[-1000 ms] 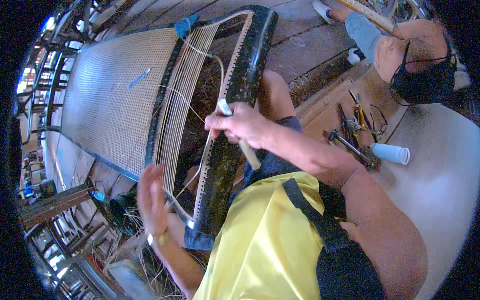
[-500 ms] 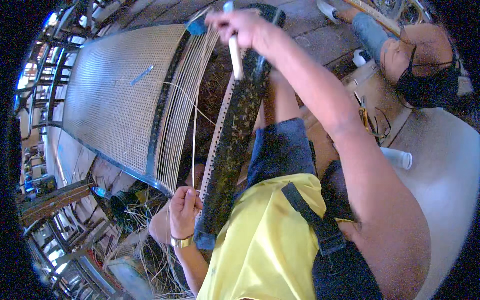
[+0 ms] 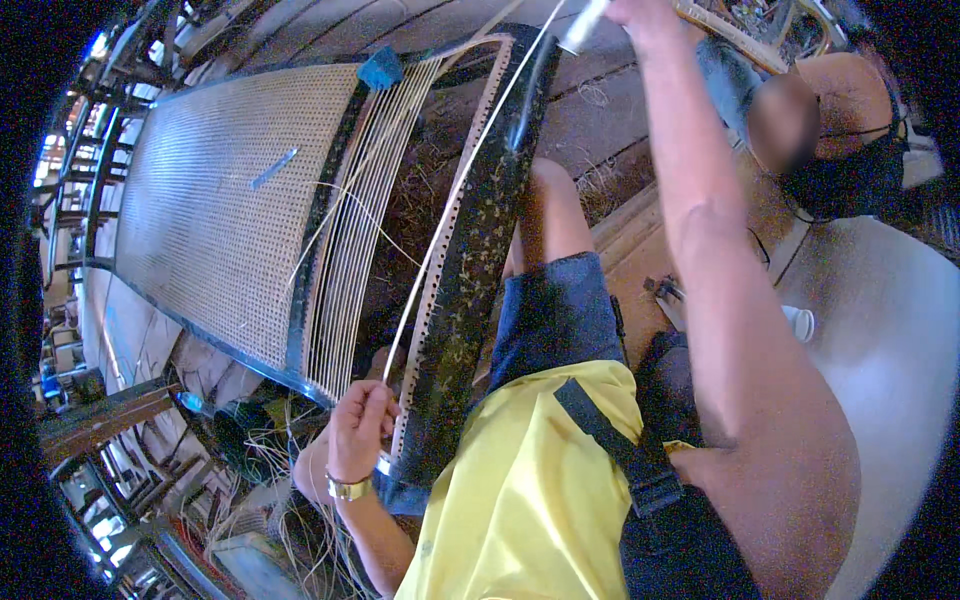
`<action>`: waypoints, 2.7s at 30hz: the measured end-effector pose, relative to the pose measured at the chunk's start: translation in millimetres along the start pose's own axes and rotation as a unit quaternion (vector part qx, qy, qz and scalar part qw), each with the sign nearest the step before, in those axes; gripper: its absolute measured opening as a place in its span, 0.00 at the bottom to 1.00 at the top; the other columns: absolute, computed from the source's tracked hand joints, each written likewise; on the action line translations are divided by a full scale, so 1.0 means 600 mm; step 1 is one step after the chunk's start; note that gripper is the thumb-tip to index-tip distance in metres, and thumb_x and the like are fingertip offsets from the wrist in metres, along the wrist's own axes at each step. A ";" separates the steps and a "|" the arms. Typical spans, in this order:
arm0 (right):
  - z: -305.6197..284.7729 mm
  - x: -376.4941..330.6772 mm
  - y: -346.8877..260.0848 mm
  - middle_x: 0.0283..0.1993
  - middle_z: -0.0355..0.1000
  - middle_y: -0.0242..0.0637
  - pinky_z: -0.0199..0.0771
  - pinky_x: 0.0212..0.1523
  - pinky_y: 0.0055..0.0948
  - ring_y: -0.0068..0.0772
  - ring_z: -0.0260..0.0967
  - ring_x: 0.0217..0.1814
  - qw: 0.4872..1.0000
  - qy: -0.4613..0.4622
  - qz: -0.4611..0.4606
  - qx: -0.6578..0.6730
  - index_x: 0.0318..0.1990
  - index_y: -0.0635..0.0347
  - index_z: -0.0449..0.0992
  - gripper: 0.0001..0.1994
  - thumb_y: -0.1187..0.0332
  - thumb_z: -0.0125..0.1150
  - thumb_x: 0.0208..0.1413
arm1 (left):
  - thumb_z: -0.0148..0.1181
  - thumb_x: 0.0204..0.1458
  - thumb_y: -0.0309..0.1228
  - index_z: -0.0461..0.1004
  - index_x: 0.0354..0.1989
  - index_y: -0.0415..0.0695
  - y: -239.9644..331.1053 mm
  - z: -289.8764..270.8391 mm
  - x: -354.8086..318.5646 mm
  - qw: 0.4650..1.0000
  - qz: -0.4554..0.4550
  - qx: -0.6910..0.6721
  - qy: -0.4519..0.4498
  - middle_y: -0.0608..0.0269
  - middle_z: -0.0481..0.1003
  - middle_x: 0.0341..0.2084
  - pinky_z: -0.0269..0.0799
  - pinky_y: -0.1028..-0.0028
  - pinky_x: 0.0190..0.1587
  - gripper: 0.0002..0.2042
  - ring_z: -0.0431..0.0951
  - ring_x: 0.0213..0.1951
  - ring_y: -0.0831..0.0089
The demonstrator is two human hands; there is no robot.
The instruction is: Repairing the seat of a rattan chair by weaving new material using an awl and sanding block.
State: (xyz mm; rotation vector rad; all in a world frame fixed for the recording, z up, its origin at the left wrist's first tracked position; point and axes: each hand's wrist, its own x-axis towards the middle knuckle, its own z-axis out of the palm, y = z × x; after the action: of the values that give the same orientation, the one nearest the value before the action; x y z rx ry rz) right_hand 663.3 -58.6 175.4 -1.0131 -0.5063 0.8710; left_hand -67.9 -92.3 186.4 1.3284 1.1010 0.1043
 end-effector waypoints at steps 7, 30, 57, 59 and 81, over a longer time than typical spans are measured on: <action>-0.209 -0.145 -0.016 0.22 0.64 0.26 0.50 0.14 0.23 0.18 0.54 0.15 0.874 0.373 -0.035 -0.308 0.28 0.55 0.73 0.08 0.63 0.62 0.56 | 0.54 0.61 0.27 0.74 0.38 0.38 -0.036 -0.077 -0.041 0.955 0.064 0.265 0.115 0.58 0.77 0.19 0.70 0.76 0.26 0.06 0.78 0.23 0.74; 0.287 -0.629 0.190 0.30 0.71 0.30 0.65 0.25 0.17 0.15 0.62 0.22 0.824 -0.226 0.425 -0.299 0.54 0.57 0.68 0.16 0.57 0.44 0.71 | 0.53 0.64 0.30 0.73 0.42 0.35 0.017 0.139 0.058 0.997 0.050 -0.013 -0.052 0.65 0.77 0.22 0.67 0.82 0.26 0.09 0.73 0.23 0.83; 0.350 -0.686 0.257 0.27 0.73 0.33 0.62 0.18 0.16 0.18 0.65 0.18 0.905 -0.082 0.418 -0.025 0.49 0.58 0.76 0.09 0.67 0.56 0.65 | 0.58 0.58 0.27 0.74 0.36 0.41 0.002 0.175 0.005 0.952 0.227 0.194 0.070 0.51 0.75 0.19 0.70 0.64 0.24 0.03 0.78 0.21 0.55; 0.338 -0.677 0.249 0.27 0.73 0.34 0.59 0.17 0.16 0.18 0.64 0.18 0.904 -0.076 0.421 0.001 0.48 0.58 0.75 0.08 0.67 0.56 0.65 | 0.58 0.58 0.27 0.74 0.35 0.41 -0.001 0.165 -0.009 0.956 0.214 0.189 0.066 0.51 0.75 0.20 0.71 0.64 0.24 0.03 0.78 0.21 0.56; 0.322 -0.737 0.259 0.34 0.63 0.27 0.63 0.28 0.20 0.16 0.62 0.27 0.888 -0.145 0.320 -0.296 0.53 0.57 0.66 0.15 0.57 0.45 0.71 | 0.59 0.57 0.26 0.75 0.34 0.38 -0.009 0.135 -0.018 0.966 0.161 0.187 0.078 0.51 0.77 0.20 0.72 0.69 0.25 0.04 0.79 0.21 0.61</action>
State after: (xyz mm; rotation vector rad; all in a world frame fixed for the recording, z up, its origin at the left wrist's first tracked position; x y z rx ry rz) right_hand 209.9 -282.3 135.4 -1.6744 -0.7305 1.5255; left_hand -21.0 -158.5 175.6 1.8611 1.0595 0.2546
